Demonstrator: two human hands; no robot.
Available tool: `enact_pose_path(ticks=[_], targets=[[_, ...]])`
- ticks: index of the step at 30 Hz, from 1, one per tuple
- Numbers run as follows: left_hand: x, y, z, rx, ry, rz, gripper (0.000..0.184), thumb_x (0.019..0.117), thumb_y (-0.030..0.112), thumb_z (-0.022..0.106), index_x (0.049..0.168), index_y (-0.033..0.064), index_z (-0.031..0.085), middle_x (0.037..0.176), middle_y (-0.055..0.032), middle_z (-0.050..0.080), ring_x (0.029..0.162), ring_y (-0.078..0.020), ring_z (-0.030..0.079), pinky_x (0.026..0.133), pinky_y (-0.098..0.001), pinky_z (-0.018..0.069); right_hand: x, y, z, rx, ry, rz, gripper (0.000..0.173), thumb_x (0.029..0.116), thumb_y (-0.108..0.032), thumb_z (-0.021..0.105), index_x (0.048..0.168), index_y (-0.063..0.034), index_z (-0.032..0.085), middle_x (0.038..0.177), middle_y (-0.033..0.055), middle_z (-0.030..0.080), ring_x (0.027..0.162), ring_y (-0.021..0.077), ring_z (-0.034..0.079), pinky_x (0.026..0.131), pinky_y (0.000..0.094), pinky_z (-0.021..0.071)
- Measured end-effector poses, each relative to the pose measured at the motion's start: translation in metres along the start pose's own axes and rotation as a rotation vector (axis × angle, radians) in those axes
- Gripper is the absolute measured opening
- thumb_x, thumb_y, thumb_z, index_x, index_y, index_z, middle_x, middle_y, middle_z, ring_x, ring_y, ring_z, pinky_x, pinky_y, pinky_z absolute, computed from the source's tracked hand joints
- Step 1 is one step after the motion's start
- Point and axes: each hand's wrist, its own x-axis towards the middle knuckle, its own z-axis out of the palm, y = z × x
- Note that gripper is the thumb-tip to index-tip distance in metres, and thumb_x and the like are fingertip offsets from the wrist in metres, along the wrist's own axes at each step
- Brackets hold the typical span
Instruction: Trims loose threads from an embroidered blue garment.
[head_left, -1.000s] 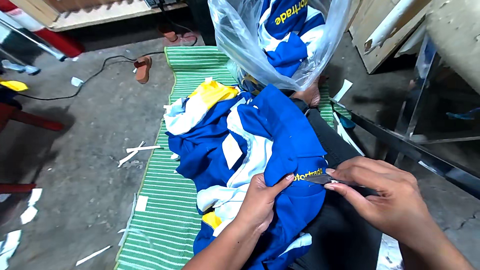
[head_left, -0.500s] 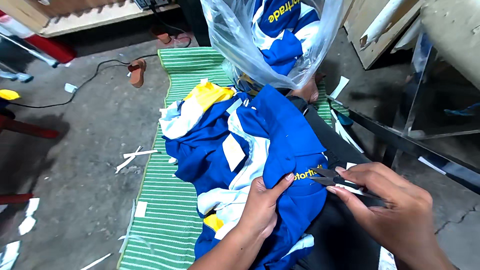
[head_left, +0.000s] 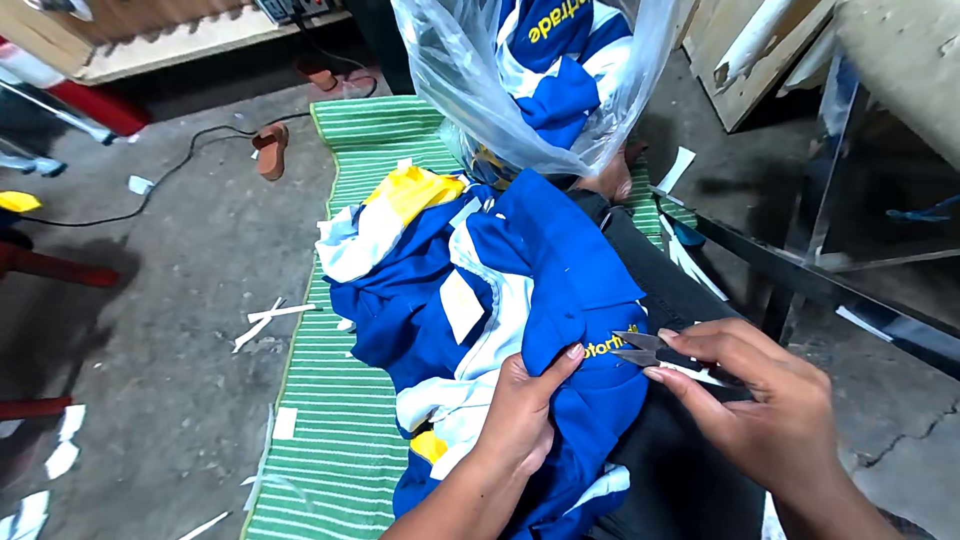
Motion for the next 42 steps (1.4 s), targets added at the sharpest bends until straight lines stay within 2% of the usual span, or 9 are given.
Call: enact_pose_path(ticks=[4, 7, 10, 14, 16, 26, 36, 40, 42], targets=[[0.001, 0.001, -0.002, 0.022, 0.001, 0.005, 0.012, 0.0957, -0.008, 0.058, 0.099, -0.0026, 0.068, 0.092, -0.0109, 0.075, 0.087, -0.0153, 0.074, 0.085, -0.0325, 0.0613, 0.002, 0.003, 0.002, -0.004, -0.014, -0.025, 0.027, 0.0963, -0.036, 0.071, 0.103, -0.0108, 0.079, 0.097, 0.0064, 0.075, 0.089, 0.0105, 0.068, 0.076, 0.0273, 0.0514], [0.002, 0.002, -0.003, 0.045, -0.008, 0.015, 0.012, 0.095, -0.009, 0.059, 0.098, -0.0023, 0.068, 0.091, -0.0104, 0.075, 0.087, -0.0145, 0.074, 0.085, -0.0321, 0.0612, 0.004, 0.004, 0.002, 0.005, -0.048, -0.022, 0.025, 0.0981, -0.034, 0.068, 0.098, -0.0118, 0.08, 0.095, 0.004, 0.076, 0.087, 0.0104, 0.069, 0.075, 0.029, 0.0526], [0.003, 0.002, -0.004, 0.052, -0.013, 0.001, 0.011, 0.096, -0.007, 0.059, 0.099, -0.0025, 0.068, 0.092, -0.0108, 0.075, 0.087, -0.0151, 0.074, 0.085, -0.0327, 0.0612, 0.005, 0.006, 0.002, 0.027, -0.082, -0.032, 0.026, 0.0992, -0.034, 0.066, 0.095, -0.0126, 0.08, 0.093, 0.0023, 0.076, 0.084, 0.0092, 0.069, 0.073, 0.0284, 0.0525], [0.003, 0.004, -0.001, 0.058, -0.008, -0.004, 0.011, 0.0969, -0.007, 0.058, 0.1, -0.0021, 0.067, 0.092, -0.0103, 0.075, 0.086, -0.0147, 0.074, 0.084, -0.032, 0.0613, 0.011, 0.01, -0.007, 0.166, -0.179, -0.011, 0.027, 0.0955, -0.038, 0.07, 0.1, -0.0127, 0.079, 0.098, -0.0007, 0.074, 0.088, 0.0011, 0.066, 0.073, 0.0183, 0.0524], [0.003, 0.006, 0.001, 0.068, -0.004, -0.003, 0.011, 0.0969, -0.007, 0.057, 0.1, -0.0016, 0.067, 0.091, -0.0095, 0.075, 0.086, -0.0142, 0.074, 0.084, -0.0315, 0.0615, 0.015, 0.012, -0.012, 0.162, -0.185, 0.001, 0.029, 0.0945, -0.04, 0.071, 0.101, -0.0128, 0.079, 0.098, -0.0002, 0.074, 0.088, 0.0006, 0.065, 0.073, 0.018, 0.0519], [0.003, 0.008, -0.001, 0.095, -0.026, -0.007, 0.011, 0.0952, -0.008, 0.06, 0.098, -0.002, 0.068, 0.089, -0.0087, 0.075, 0.085, -0.0124, 0.073, 0.083, -0.03, 0.0609, 0.029, 0.012, -0.016, -0.035, -0.237, -0.133, 0.031, 0.0995, -0.042, 0.062, 0.099, -0.0169, 0.081, 0.098, -0.0001, 0.076, 0.087, 0.0114, 0.069, 0.073, 0.0351, 0.0526], [0.003, 0.01, -0.003, 0.057, -0.035, -0.057, 0.013, 0.0989, -0.005, 0.055, 0.099, -0.0022, 0.067, 0.091, -0.0101, 0.074, 0.086, -0.0143, 0.073, 0.084, -0.0317, 0.061, 0.027, 0.016, -0.016, 0.009, -0.263, -0.107, 0.032, 0.1004, -0.042, 0.062, 0.098, -0.0157, 0.08, 0.096, -0.0009, 0.075, 0.084, 0.0086, 0.068, 0.071, 0.0324, 0.0535], [-0.001, 0.009, -0.002, 0.034, -0.05, -0.038, 0.016, 0.101, -0.002, 0.053, 0.098, -0.0021, 0.068, 0.091, -0.0112, 0.075, 0.086, -0.0148, 0.074, 0.084, -0.0324, 0.0613, 0.014, 0.001, -0.012, 0.081, -0.116, 0.006, 0.03, 0.0949, -0.037, 0.071, 0.101, -0.0084, 0.078, 0.096, 0.0039, 0.073, 0.085, 0.0016, 0.065, 0.071, 0.0162, 0.0514], [-0.004, 0.007, -0.001, 0.039, -0.067, -0.013, 0.017, 0.101, -0.001, 0.053, 0.097, -0.0021, 0.069, 0.09, -0.0109, 0.075, 0.086, -0.0142, 0.074, 0.084, -0.0321, 0.0612, 0.003, -0.008, -0.009, 0.02, -0.018, 0.026, 0.031, 0.0931, -0.034, 0.074, 0.102, -0.0049, 0.077, 0.096, 0.0084, 0.073, 0.085, 0.0037, 0.064, 0.071, 0.0149, 0.0498]])
